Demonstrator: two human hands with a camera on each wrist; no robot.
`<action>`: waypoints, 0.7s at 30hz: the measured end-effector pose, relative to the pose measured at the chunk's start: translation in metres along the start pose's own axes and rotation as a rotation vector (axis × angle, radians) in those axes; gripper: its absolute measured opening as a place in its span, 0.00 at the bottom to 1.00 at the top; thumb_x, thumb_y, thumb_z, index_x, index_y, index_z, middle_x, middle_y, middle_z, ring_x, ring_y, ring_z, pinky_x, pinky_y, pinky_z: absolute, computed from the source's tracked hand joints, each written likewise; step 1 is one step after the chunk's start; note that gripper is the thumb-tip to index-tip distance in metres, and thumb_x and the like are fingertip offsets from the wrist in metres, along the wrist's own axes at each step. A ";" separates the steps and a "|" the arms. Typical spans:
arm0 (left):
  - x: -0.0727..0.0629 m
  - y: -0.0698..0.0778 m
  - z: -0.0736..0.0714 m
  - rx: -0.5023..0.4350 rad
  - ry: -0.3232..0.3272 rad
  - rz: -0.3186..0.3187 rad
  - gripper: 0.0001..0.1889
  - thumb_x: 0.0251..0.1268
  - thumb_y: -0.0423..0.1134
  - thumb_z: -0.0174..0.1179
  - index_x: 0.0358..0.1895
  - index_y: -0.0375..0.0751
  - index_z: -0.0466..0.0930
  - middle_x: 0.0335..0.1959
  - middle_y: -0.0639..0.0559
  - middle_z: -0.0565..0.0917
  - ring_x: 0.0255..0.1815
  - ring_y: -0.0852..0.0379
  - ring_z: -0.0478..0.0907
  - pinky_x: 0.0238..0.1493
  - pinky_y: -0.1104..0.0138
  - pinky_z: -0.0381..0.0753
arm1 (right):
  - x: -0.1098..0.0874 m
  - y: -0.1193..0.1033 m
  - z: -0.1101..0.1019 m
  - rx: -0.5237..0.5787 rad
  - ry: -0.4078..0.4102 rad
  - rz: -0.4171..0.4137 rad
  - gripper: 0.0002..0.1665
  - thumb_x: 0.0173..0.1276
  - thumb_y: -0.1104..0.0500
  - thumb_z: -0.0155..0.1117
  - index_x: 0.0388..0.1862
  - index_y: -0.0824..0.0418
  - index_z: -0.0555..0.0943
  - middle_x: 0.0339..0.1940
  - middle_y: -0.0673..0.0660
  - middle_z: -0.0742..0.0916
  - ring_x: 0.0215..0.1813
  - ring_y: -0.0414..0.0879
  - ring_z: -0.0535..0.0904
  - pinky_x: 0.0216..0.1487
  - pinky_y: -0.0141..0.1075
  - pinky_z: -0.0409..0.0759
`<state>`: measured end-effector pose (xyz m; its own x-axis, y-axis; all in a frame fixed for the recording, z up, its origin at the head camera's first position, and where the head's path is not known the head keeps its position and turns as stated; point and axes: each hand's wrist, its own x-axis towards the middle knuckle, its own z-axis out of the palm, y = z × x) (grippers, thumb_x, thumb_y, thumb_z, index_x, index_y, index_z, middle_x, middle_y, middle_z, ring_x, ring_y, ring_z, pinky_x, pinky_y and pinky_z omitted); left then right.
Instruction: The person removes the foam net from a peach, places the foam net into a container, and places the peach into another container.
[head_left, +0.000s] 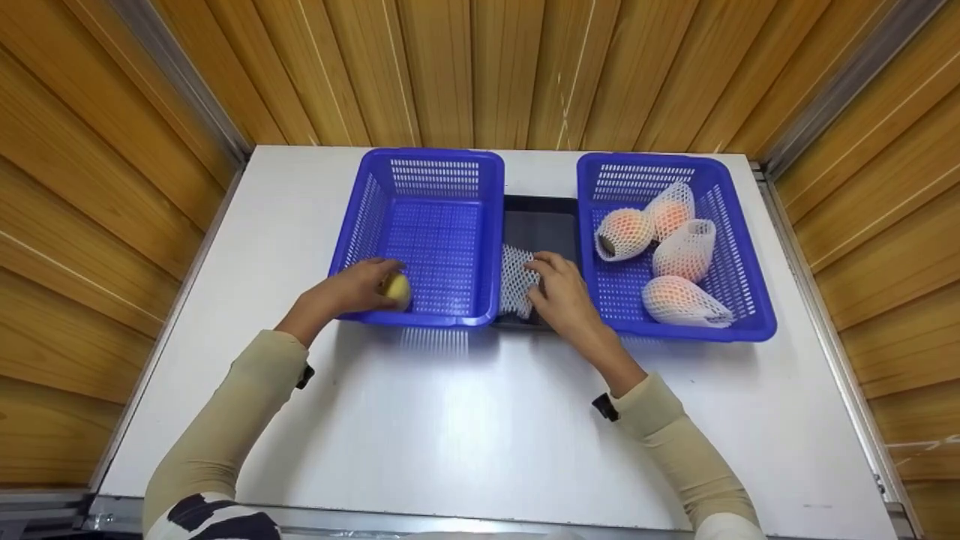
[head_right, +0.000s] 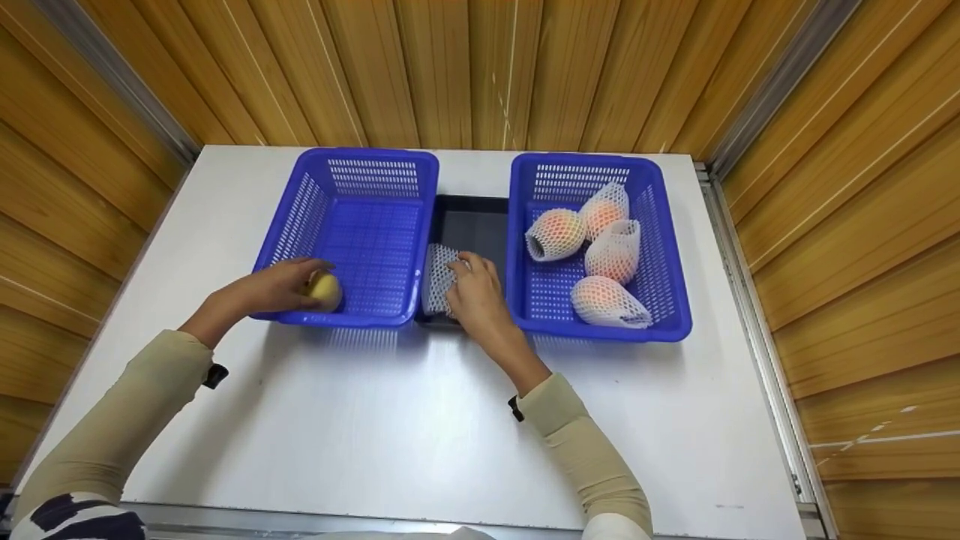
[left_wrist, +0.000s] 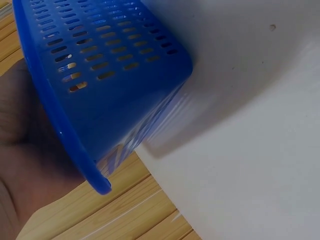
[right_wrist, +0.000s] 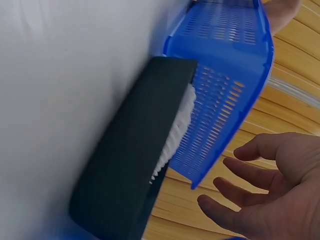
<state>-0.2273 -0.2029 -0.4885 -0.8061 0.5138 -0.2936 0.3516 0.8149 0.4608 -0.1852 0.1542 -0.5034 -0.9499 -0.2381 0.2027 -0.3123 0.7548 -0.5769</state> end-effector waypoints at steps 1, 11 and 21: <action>-0.001 0.000 0.000 -0.002 0.009 0.009 0.33 0.67 0.39 0.67 0.72 0.33 0.67 0.62 0.33 0.77 0.59 0.40 0.75 0.59 0.48 0.79 | 0.000 0.000 -0.004 0.001 0.004 -0.007 0.21 0.67 0.68 0.62 0.59 0.68 0.82 0.65 0.66 0.79 0.66 0.65 0.73 0.68 0.56 0.73; -0.010 0.009 -0.010 -0.005 0.118 -0.012 0.37 0.67 0.43 0.67 0.77 0.42 0.63 0.73 0.36 0.68 0.72 0.35 0.66 0.72 0.43 0.68 | -0.004 0.016 -0.056 0.009 0.058 0.010 0.20 0.69 0.68 0.63 0.59 0.70 0.81 0.64 0.67 0.80 0.67 0.65 0.73 0.71 0.56 0.70; -0.017 0.043 -0.008 0.018 0.292 0.080 0.32 0.66 0.41 0.66 0.73 0.43 0.68 0.70 0.41 0.73 0.72 0.38 0.66 0.72 0.44 0.68 | -0.033 0.060 -0.109 -0.054 -0.002 0.169 0.26 0.70 0.66 0.62 0.66 0.72 0.75 0.68 0.75 0.72 0.71 0.74 0.65 0.73 0.65 0.62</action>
<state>-0.2024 -0.1786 -0.4576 -0.8774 0.4798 -0.0026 0.4256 0.7809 0.4573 -0.1712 0.2744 -0.4582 -0.9888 -0.1062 0.1049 -0.1470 0.8159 -0.5592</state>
